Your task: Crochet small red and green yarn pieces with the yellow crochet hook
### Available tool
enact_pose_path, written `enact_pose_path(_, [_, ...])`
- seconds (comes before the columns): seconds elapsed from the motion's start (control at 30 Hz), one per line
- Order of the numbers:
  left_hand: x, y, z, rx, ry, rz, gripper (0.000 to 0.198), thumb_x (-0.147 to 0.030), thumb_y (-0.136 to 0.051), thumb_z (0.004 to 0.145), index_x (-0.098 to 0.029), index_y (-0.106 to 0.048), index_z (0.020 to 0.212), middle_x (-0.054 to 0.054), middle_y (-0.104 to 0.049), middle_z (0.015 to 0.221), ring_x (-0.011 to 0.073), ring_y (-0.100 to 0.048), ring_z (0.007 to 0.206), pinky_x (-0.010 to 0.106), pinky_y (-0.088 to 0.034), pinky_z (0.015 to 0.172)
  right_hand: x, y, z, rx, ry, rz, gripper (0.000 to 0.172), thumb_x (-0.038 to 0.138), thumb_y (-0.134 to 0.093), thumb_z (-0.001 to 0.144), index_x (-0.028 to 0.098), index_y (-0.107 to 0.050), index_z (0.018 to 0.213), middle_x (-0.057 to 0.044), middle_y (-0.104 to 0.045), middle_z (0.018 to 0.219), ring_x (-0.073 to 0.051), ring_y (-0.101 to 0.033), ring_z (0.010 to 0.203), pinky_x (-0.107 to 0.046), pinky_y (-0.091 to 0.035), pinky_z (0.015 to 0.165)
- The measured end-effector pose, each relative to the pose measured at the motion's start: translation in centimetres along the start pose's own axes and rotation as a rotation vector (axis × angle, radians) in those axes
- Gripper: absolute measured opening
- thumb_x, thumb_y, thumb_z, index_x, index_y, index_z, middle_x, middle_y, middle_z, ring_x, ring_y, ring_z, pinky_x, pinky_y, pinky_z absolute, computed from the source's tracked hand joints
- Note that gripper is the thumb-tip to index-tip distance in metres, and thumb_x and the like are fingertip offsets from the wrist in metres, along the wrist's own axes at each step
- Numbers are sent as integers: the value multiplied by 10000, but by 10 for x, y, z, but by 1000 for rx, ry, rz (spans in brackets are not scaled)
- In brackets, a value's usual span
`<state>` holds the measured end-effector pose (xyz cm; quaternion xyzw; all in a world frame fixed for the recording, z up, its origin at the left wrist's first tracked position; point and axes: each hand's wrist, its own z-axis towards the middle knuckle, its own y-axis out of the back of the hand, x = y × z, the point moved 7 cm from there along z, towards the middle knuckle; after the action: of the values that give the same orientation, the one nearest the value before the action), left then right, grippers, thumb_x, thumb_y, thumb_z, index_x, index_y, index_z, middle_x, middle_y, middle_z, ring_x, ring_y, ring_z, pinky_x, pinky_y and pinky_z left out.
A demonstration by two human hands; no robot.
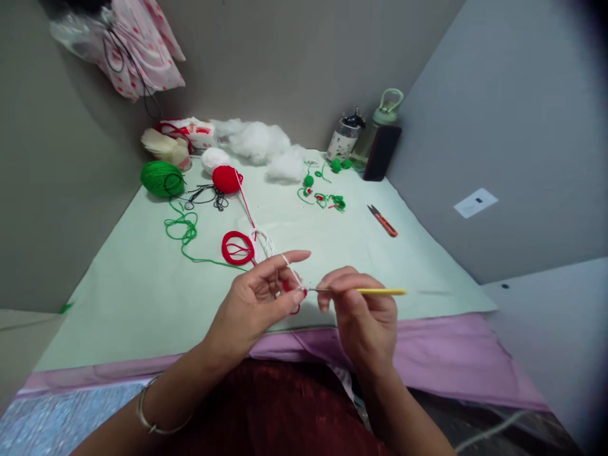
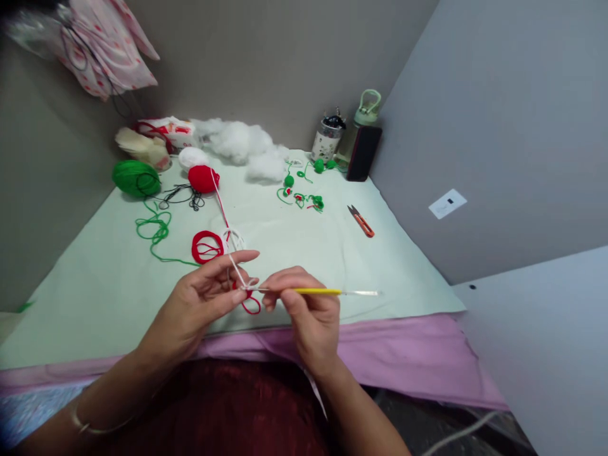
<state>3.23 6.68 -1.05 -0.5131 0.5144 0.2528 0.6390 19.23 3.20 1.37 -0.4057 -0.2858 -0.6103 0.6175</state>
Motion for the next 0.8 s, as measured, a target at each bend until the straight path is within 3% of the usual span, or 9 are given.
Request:
enact_pose_path(0.1, [7, -3, 2, 38, 30, -38, 386, -256, -856, 884, -348, -817, 1257, -7, -718, 900, 120, -657, 847, 232, -546, 825, 5, -9, -1, 30, 96, -173, 176, 229, -658, 1035, 273, -823, 1080, -71, -809, 1021, -212, -749, 918, -357, -631, 748])
enact_pose_path(0.27, [8, 0, 0, -73, 19, -102, 370, -263, -917, 824, -356, -850, 1176, -22, -695, 864, 106, -631, 834, 195, -521, 778, 14, -12, -6, -6, 193, -321, 228, 188, -612, 1055, 288, -795, 1149, -37, -797, 965, -184, -743, 830, -340, -636, 718])
enact_pose_path(0.37, [11, -1, -1, -107, 49, -204, 439, -281, -935, 800, -330, -836, 1225, -19, -699, 857, 102, -619, 806, 197, -507, 768, 21, -21, -12, 79, 340, -616, 289, 155, -689, 1003, 311, -786, 1226, -53, -783, 1064, -210, -761, 963, -353, -657, 784])
enact_pose_path(0.43, [18, -4, 0, -68, 156, -300, 476, -302, -938, 787, -279, -829, 1250, 2, -712, 872, 113, -629, 809, 214, -514, 781, 23, -23, -14, 113, 423, -693, 333, 141, -709, 987, 309, -776, 1266, -68, -776, 1122, -219, -761, 1005, -355, -660, 799])
enact_pose_path(0.53, [22, -4, 1, -26, 266, -410, 453, -281, -935, 775, -206, -841, 1212, 26, -728, 881, 126, -655, 838, 262, -542, 892, 17, -10, -7, 9, 304, -464, 276, 139, -642, 1025, 281, -790, 1209, -54, -774, 1016, -181, -745, 863, -324, -634, 713])
enact_pose_path(0.67, [13, 4, 2, -83, 159, -348, 378, -221, -925, 782, -236, -859, 1154, -10, -712, 866, 95, -644, 831, 203, -520, 874, -5, 1, 1, -95, 23, -67, 175, 233, -631, 1046, 262, -804, 1054, -15, -721, 862, -127, -647, 636, -294, -564, 597])
enact_pose_path(0.8, [11, -2, 0, -32, 101, -205, 344, -236, -922, 796, -291, -866, 1131, -9, -748, 832, 107, -657, 793, 205, -512, 794, -10, -9, 0, 9, -1, -42, 148, 250, -683, 1024, 289, -824, 1046, -43, -794, 979, -189, -733, 885, -338, -601, 744])
